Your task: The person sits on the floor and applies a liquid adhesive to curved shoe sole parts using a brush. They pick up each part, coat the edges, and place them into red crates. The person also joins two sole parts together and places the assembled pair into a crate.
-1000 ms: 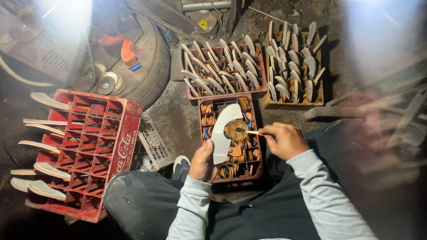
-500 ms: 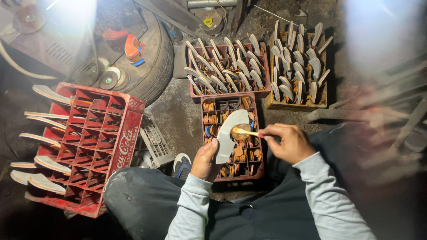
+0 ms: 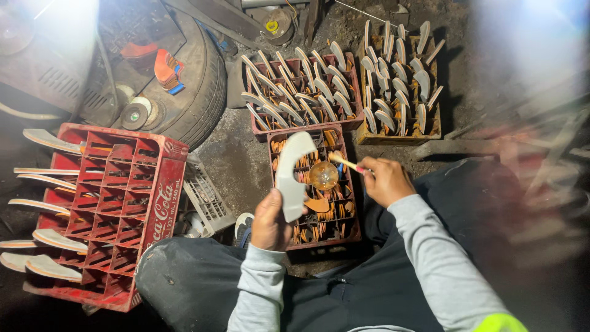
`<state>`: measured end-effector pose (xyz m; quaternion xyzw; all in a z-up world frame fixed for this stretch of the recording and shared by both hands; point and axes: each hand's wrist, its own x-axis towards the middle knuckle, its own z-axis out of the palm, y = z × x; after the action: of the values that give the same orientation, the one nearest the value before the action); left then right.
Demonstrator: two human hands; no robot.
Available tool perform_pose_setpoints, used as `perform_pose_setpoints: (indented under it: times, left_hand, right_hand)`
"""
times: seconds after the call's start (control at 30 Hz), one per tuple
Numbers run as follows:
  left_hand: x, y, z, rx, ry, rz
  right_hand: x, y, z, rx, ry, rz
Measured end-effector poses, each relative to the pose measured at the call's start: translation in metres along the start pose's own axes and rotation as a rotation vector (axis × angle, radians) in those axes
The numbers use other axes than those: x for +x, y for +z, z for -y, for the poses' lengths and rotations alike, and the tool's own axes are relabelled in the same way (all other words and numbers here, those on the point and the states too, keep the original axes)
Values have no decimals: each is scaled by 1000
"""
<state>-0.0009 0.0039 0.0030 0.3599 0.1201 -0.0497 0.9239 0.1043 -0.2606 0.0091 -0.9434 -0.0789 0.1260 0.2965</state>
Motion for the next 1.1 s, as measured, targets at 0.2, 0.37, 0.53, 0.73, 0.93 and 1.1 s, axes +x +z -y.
perform_pose_setpoints:
  times: [0.2,0.37,0.53,0.73,0.93,1.1]
  left_hand:
    - [4,-1,-21,-44,40,-43]
    - [9,0,-15,-18,30,-16]
    - [6,-14,-9,219,-52,-89]
    - [13,-14,-2,274,-7,-171]
    - [11,-14,3,435,-159,-292]
    - [13,-23,10,803,109,-309]
  right_hand:
    - [31,73,-31,-131,66,202]
    - [39,79,-31,-25,83,114]
    - [41,58,-28,61,-28,-203]
    - [32,79,-26,-305,219,326]
    - [43,99,-10,-459,70,336]
    - [52,112,-13,-566,-4,337]
